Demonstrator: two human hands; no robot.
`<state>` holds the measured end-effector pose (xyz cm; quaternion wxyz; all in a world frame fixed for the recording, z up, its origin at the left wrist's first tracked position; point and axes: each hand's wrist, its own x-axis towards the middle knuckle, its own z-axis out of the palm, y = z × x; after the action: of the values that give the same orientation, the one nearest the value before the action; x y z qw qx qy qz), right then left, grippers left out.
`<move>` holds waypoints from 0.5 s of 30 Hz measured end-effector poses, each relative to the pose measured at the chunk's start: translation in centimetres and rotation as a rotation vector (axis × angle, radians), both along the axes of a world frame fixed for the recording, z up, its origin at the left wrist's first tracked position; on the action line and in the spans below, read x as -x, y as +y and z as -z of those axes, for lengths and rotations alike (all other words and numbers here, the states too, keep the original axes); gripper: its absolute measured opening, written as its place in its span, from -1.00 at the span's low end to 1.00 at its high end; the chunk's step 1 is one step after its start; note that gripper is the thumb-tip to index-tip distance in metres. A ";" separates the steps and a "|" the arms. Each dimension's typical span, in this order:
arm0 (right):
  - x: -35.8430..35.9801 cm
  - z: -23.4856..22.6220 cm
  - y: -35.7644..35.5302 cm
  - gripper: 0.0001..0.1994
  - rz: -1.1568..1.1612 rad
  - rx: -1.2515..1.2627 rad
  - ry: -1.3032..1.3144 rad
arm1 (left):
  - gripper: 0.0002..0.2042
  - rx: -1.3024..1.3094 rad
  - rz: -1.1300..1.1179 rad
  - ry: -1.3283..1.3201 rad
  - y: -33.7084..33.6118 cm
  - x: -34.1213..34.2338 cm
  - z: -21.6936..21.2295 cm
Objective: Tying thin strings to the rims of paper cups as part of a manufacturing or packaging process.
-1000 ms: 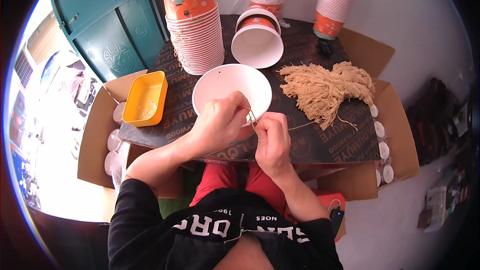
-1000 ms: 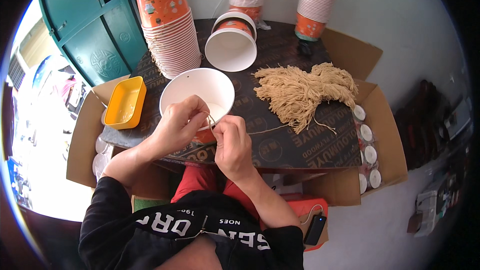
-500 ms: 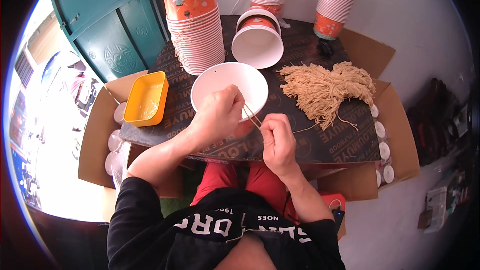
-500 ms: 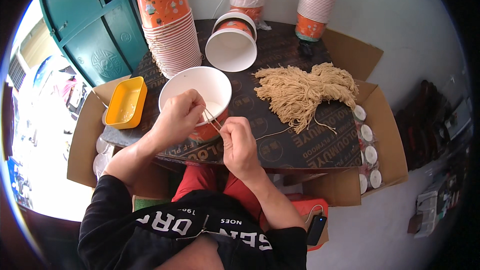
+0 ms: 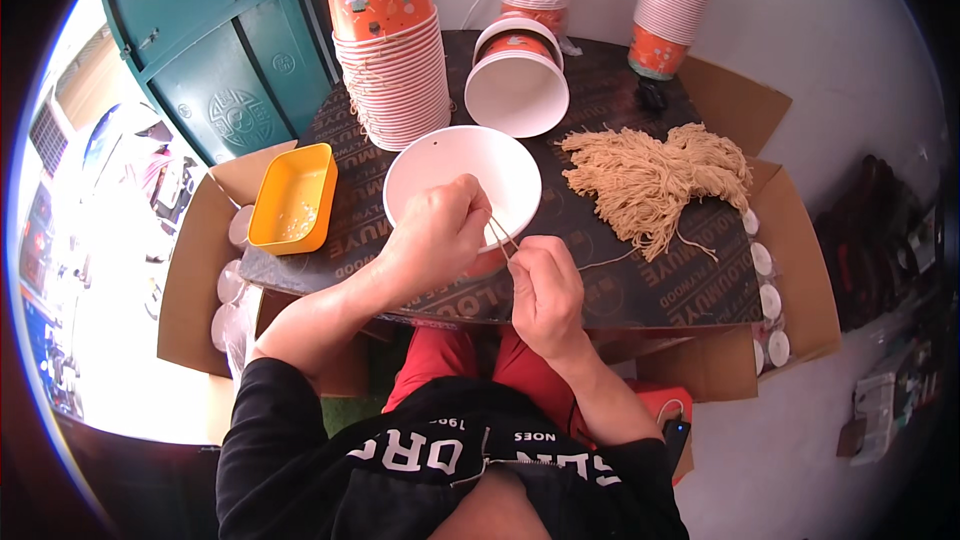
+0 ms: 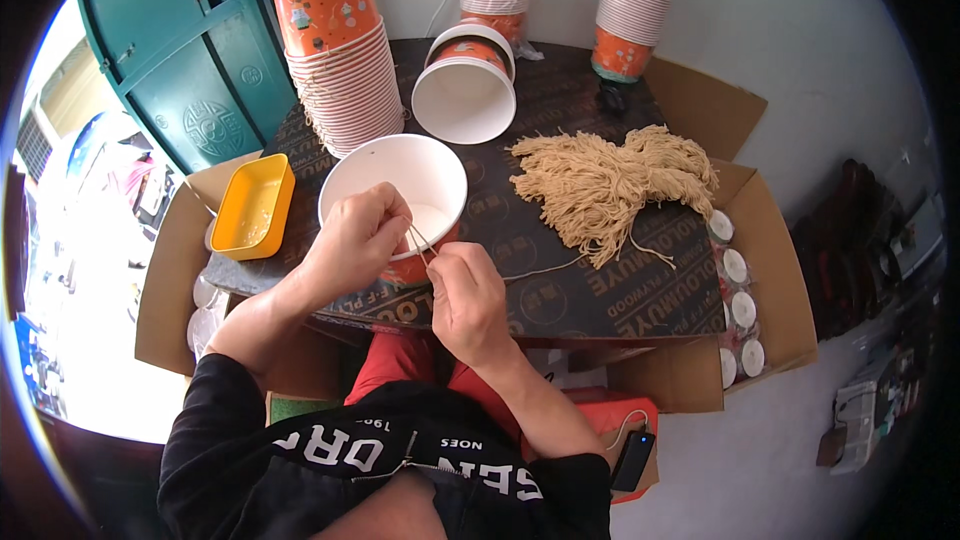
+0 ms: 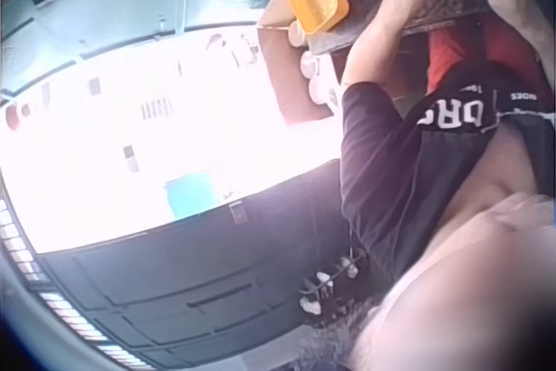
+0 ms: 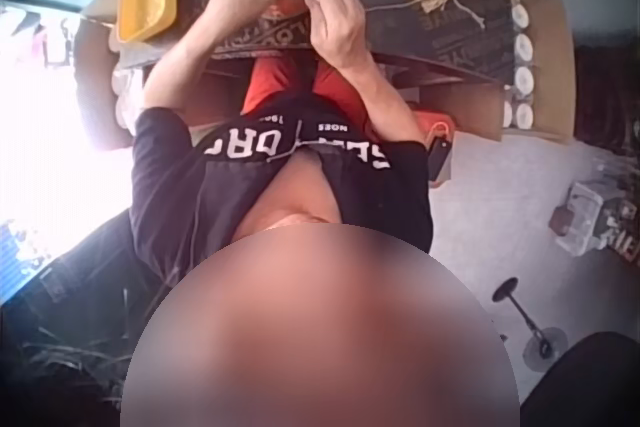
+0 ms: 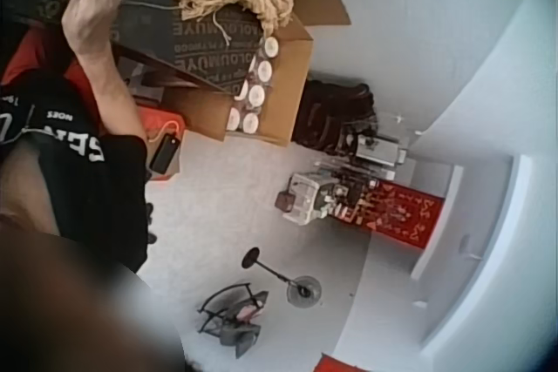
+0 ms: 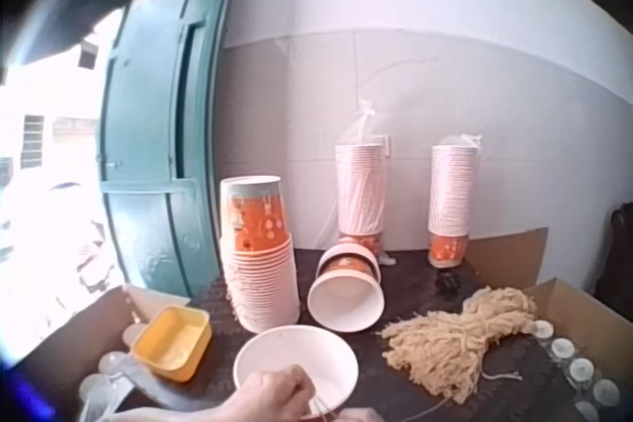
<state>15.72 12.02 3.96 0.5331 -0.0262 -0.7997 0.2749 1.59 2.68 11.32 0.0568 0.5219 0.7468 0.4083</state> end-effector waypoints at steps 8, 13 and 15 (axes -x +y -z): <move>0.2 0.1 0.2 -0.83 0.058 -0.075 0.056 | -0.95 -0.097 0.026 0.060 -0.1 0.3 0.6; -0.1 -0.1 -0.1 -0.90 0.043 0.027 0.053 | -0.85 -0.254 0.199 0.410 -0.6 0.1 0.5; 0.0 -0.2 -0.5 -0.93 0.024 0.109 0.062 | -0.82 -0.246 0.248 0.484 -0.7 0.1 0.4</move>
<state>15.71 11.52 4.15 0.5585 -0.0563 -0.7664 0.3124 1.49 1.97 10.95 -0.1373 0.6943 0.6140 0.3494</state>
